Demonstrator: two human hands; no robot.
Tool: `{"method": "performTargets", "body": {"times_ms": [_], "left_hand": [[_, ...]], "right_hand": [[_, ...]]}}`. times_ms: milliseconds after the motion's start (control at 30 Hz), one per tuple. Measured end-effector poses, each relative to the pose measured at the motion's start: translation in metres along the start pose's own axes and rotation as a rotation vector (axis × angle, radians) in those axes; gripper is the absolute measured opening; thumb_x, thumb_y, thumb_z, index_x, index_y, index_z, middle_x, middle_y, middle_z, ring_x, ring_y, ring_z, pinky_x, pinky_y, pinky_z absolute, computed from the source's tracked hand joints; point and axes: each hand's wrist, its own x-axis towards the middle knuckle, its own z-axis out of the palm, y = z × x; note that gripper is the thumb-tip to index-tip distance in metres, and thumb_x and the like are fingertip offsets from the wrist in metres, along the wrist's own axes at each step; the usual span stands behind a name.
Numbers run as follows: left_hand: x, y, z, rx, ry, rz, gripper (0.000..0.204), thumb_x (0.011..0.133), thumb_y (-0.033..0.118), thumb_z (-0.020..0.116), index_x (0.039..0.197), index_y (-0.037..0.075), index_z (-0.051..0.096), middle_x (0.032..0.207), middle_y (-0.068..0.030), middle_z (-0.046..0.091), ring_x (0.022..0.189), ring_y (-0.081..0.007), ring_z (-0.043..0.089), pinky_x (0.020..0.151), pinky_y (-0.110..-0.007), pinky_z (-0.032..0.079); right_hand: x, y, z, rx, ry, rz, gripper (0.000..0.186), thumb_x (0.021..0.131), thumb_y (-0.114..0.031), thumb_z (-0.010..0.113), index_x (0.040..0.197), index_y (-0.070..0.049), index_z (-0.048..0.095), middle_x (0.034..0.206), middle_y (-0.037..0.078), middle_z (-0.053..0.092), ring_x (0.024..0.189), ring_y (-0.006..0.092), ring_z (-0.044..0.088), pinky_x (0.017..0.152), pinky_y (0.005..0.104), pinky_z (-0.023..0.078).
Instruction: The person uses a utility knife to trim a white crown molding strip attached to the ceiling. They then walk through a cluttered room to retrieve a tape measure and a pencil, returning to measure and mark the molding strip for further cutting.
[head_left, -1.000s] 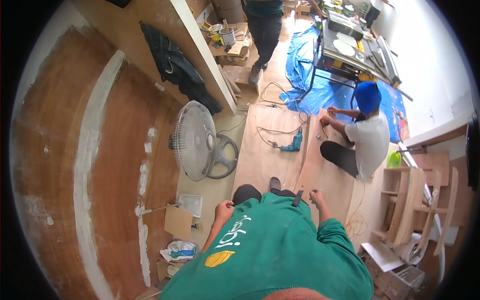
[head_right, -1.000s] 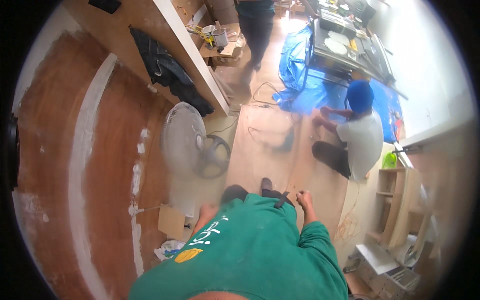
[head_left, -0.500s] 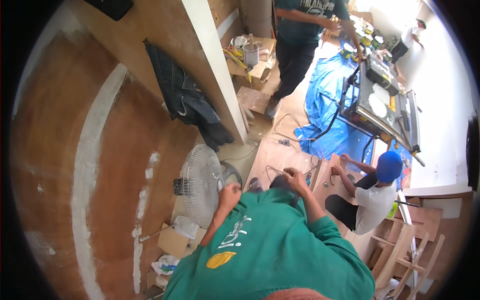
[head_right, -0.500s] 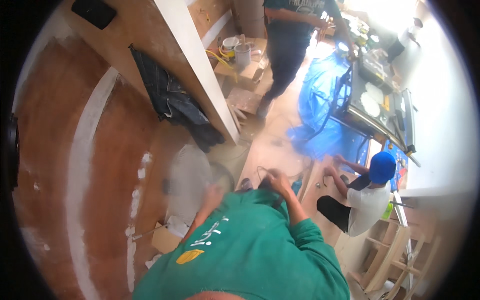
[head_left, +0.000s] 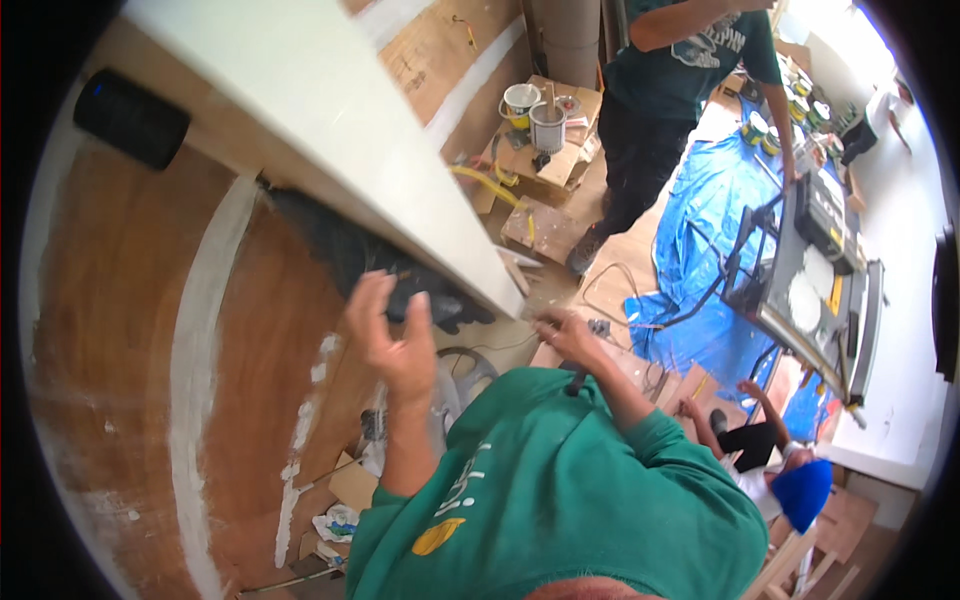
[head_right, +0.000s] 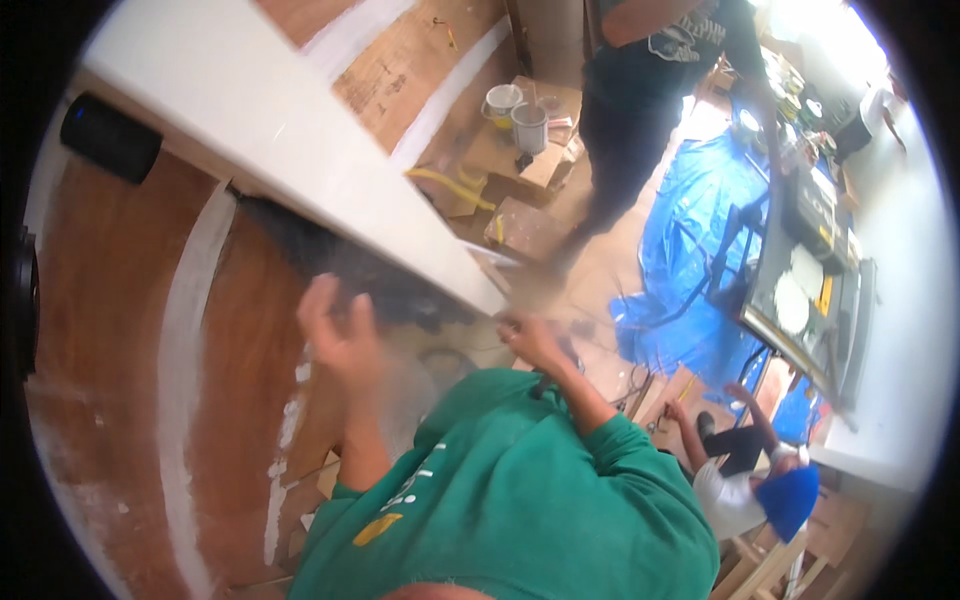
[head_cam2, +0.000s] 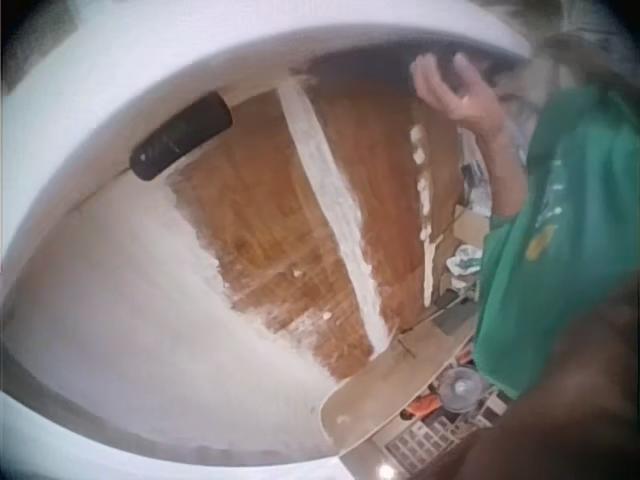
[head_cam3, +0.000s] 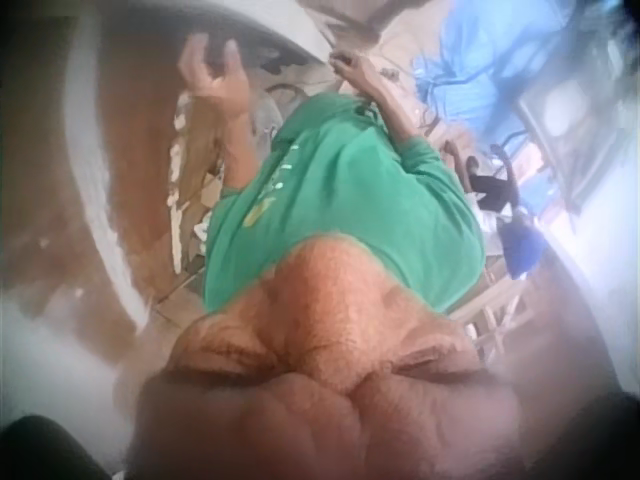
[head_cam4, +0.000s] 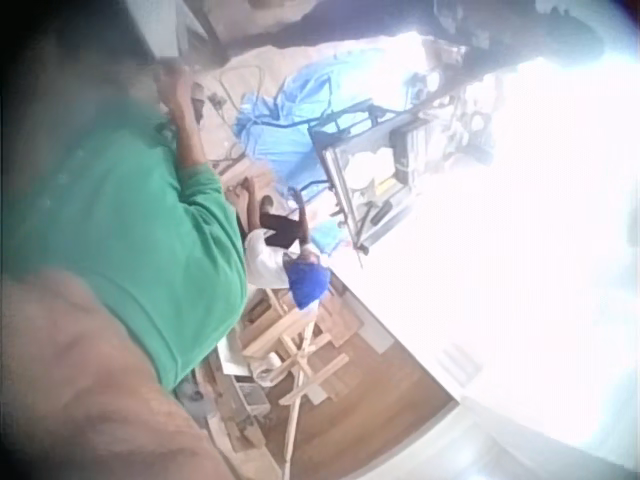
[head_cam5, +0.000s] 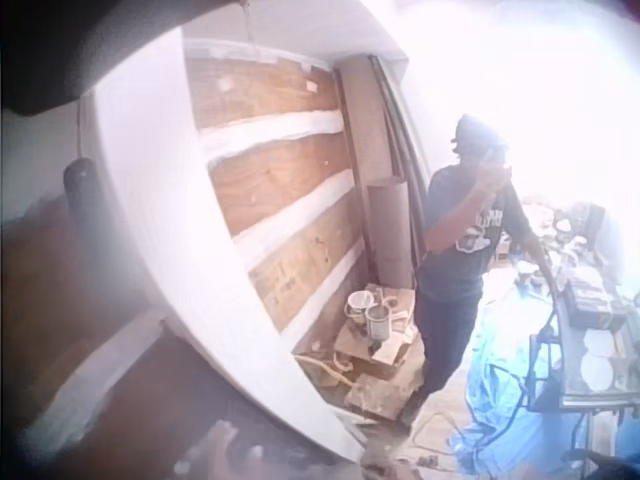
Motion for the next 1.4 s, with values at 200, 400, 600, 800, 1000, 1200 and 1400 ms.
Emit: {"method": "performTargets", "body": {"times_ms": [200, 400, 600, 800, 1000, 1200, 1400], "left_hand": [[0.116, 0.001, 0.028, 0.097, 0.395, 0.204, 0.070, 0.090, 0.021, 0.068, 0.140, -0.006, 0.027, 0.136, -0.0221, 0.040, 0.123, -0.0313, 0.046, 0.102, -0.044, 0.041], [0.162, -0.007, 0.073, 0.237, 0.694, 0.043, 0.087, 0.092, 0.039, 0.063, 0.145, -0.008, 0.013, 0.141, -0.0270, 0.031, 0.125, -0.0313, 0.043, 0.101, -0.044, 0.041], [0.166, -0.012, 0.075, 0.347, 0.684, 0.095, 0.073, 0.102, 0.041, 0.037, 0.147, -0.008, 0.009, 0.150, -0.0263, 0.024, 0.133, -0.0330, 0.037, 0.110, -0.043, 0.031], [0.155, -0.014, 0.079, 0.589, 0.756, -0.043, 0.071, 0.103, 0.044, 0.027, 0.146, -0.010, 0.015, 0.149, -0.0281, 0.025, 0.134, -0.0352, 0.035, 0.112, -0.043, 0.028], [0.137, -0.013, 0.071, 0.690, 0.869, -0.196, 0.070, 0.101, 0.043, 0.034, 0.143, -0.011, 0.023, 0.144, -0.0290, 0.034, 0.131, -0.0368, 0.038, 0.111, -0.042, 0.029], [0.097, -0.034, 0.056, 0.456, 0.661, -0.251, 0.087, 0.095, 0.046, 0.047, 0.144, -0.012, 0.005, 0.144, -0.0275, 0.024, 0.130, -0.0320, 0.034, 0.108, -0.043, 0.029], [0.106, -0.047, 0.067, 0.432, 0.672, -0.213, 0.089, 0.095, 0.051, 0.048, 0.144, -0.010, 0.006, 0.140, -0.0258, 0.028, 0.127, -0.0291, 0.036, 0.105, -0.041, 0.032]], "right_hand": [[0.069, -0.085, -0.051, -0.059, -0.246, -0.037, 0.032, 0.090, -0.021, 0.064, 0.114, 0.001, 0.064, 0.095, 0.013, 0.070, 0.084, 0.0168, 0.065, 0.076, 0.0319, 0.052], [0.157, -0.069, -0.111, -0.003, -0.129, -0.099, 0.025, 0.091, -0.011, 0.063, 0.112, 0.003, 0.062, 0.090, 0.005, 0.066, 0.079, 0.0109, 0.060, 0.072, 0.0259, 0.049], [0.243, -0.154, -0.094, 0.218, -0.243, -0.299, 0.027, 0.093, -0.016, 0.064, 0.111, 0.003, 0.062, 0.092, 0.004, 0.065, 0.078, 0.0092, 0.058, 0.071, 0.0238, 0.049], [0.356, -0.265, -0.028, -0.166, -0.520, -0.536, 0.031, 0.087, -0.018, 0.066, 0.112, 0.000, 0.063, 0.097, 0.012, 0.068, 0.078, 0.0200, 0.064, 0.075, 0.0299, 0.051], [0.480, -0.239, 0.151, -0.608, -0.966, -0.852, 0.091, 0.060, -0.031, 0.084, 0.136, 0.001, 0.044, 0.120, 0.027, 0.058, 0.113, 0.0340, 0.057, 0.095, 0.0414, 0.047], [0.455, -0.233, 0.174, -0.351, -1.222, -0.398, 0.097, 0.056, -0.013, 0.081, 0.143, -0.014, 0.039, 0.111, 0.014, 0.060, 0.093, 0.0260, 0.063, 0.067, 0.0342, 0.055], [0.493, -0.232, 0.139, -0.233, -1.341, -0.157, 0.080, 0.059, -0.008, 0.079, 0.134, -0.015, 0.050, 0.106, 0.011, 0.060, 0.086, 0.0229, 0.062, 0.063, 0.0340, 0.056]]}}
